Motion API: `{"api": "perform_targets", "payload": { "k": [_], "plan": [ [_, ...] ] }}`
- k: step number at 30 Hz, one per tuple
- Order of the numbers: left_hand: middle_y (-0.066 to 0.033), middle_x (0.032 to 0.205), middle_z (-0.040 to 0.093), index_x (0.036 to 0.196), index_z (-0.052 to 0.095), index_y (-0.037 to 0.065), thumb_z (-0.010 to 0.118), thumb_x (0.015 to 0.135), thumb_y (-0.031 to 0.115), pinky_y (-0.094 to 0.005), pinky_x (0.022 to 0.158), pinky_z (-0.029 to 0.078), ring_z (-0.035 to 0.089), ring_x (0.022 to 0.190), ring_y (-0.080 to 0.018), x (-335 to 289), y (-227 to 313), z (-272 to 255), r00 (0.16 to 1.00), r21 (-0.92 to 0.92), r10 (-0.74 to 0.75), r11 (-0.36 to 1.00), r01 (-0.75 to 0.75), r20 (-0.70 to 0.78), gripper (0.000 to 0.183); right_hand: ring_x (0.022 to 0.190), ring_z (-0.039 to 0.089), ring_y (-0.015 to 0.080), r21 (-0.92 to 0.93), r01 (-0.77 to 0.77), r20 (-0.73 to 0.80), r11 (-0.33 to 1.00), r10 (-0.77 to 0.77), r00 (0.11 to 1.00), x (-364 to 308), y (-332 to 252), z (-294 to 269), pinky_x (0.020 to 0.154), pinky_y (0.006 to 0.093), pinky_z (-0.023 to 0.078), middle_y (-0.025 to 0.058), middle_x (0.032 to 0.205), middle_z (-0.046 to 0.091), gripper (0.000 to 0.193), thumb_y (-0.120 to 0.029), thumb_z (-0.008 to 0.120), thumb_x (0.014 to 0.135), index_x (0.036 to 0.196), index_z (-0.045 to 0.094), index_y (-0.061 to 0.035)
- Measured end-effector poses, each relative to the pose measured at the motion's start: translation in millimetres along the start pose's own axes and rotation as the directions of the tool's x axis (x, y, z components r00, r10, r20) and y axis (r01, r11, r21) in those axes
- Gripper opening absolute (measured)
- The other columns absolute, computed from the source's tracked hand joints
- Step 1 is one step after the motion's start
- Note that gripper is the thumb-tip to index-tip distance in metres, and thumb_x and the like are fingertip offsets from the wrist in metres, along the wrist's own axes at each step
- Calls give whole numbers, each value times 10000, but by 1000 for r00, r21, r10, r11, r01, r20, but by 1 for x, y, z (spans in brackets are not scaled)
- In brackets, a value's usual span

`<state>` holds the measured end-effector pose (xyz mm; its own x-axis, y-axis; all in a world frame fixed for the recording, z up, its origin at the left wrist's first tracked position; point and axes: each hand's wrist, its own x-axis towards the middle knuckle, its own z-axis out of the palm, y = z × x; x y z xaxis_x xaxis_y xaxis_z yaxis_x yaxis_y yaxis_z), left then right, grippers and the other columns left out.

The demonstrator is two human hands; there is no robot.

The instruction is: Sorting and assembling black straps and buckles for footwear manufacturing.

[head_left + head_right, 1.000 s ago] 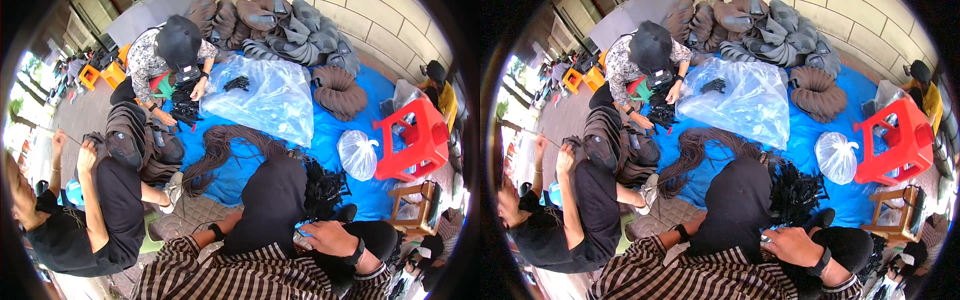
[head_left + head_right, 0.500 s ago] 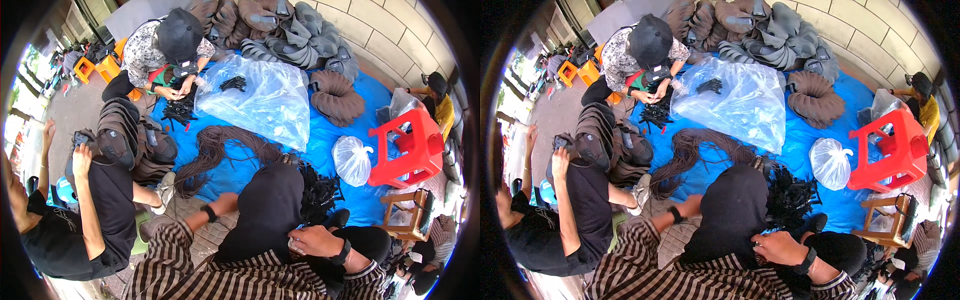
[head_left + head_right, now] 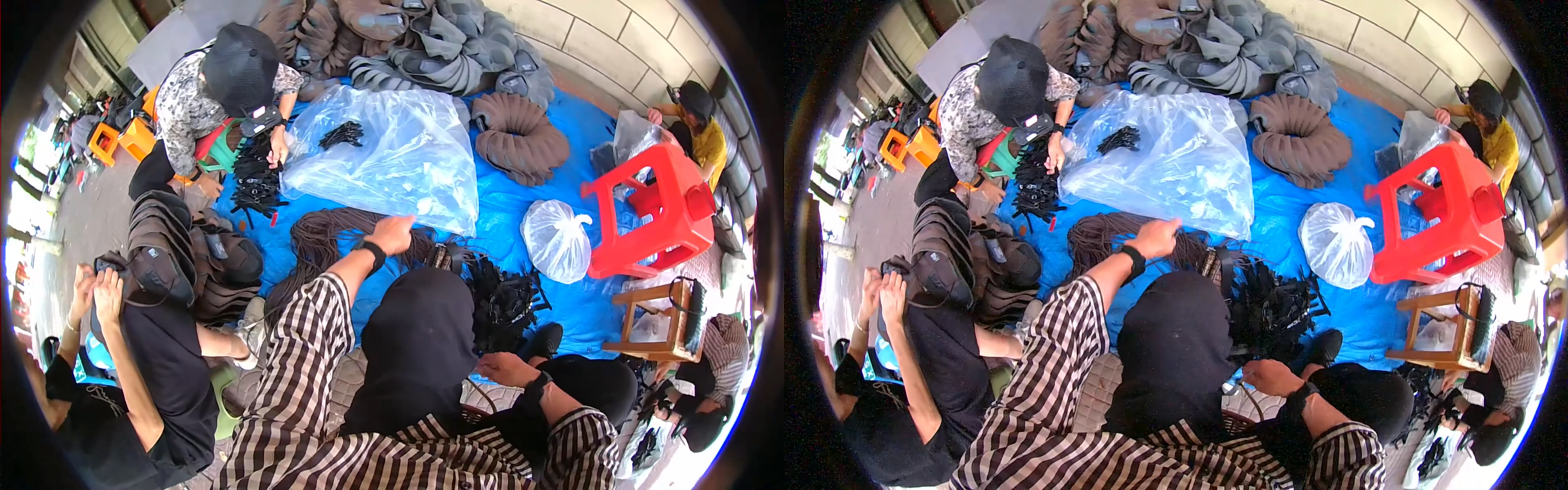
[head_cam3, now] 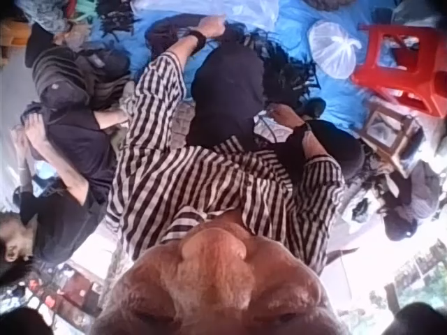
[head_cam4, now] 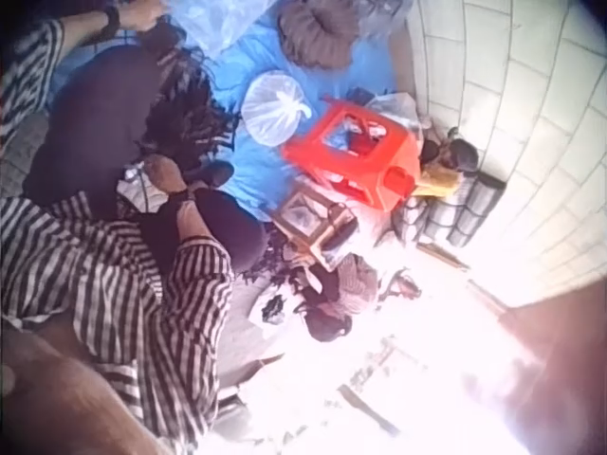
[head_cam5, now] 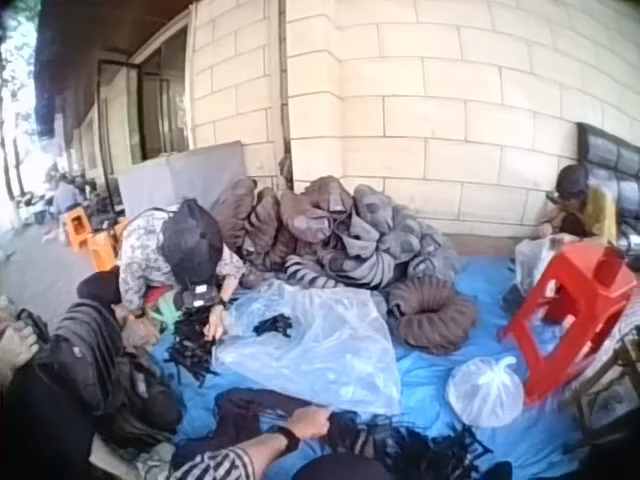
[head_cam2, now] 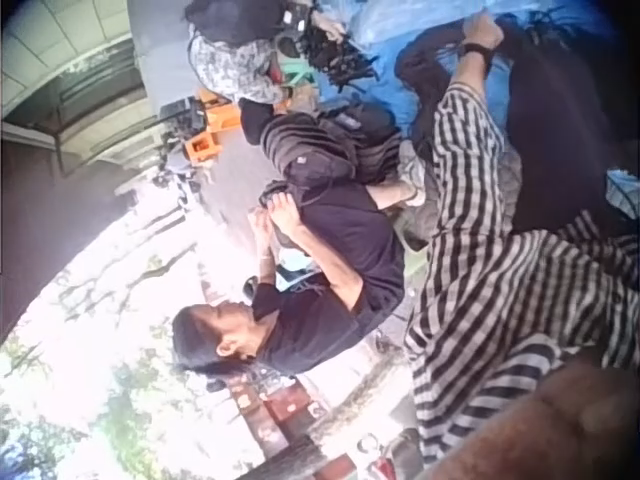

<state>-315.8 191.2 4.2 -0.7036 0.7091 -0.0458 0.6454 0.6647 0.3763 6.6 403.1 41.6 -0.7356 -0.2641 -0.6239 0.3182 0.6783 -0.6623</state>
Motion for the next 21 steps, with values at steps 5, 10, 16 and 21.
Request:
{"api": "perform_targets", "payload": {
  "k": [5, 10, 16, 21],
  "plan": [
    [-175, 1014, 590, 1042, 552, 19, 493, 733, 146, -411, 833, 418, 527, 987, -329, -33, -2, 39, 943, -191, 140, 978, -84, 303, 340, 806, 590, 317, -91, -10, 35, 996, 13, 999, 16, 20, 2, 697, 406, 455, 141, 850, 627, 191, -222, 532, 789, 903, 620, -95],
    [-185, 940, 600, 1072, 525, -10, 529, 743, 174, -408, 808, 425, 549, 931, -331, -39, 9, 39, 948, -309, 175, 947, -88, 267, 377, 770, 595, 333, -153, -128, -205, 980, 95, 974, 47, 33, 3, 664, 423, 471, 126, 760, 624, 177, -247, 558, 750, 841, 625, -111],
    [-198, 762, 597, 1160, 424, -26, 597, 720, 253, -414, 660, 448, 590, 741, -331, -38, 24, 72, 974, -604, 30, 788, 114, 224, 550, 863, 585, 356, -270, -282, -142, 921, 251, 957, 51, 51, 30, 736, 443, 465, 178, 887, 618, 243, -262, 473, 781, 868, 616, -85],
    [-209, 783, 603, 1323, 237, 22, 596, 724, 367, -416, 649, 458, 599, 751, -345, -24, 49, 85, 896, -372, -153, 871, 321, 417, 779, 912, 572, 352, -254, -420, -172, 871, 387, 906, 39, 67, 36, 779, 438, 449, 186, 940, 612, 291, -265, 508, 775, 982, 584, -75]
  ]
}}
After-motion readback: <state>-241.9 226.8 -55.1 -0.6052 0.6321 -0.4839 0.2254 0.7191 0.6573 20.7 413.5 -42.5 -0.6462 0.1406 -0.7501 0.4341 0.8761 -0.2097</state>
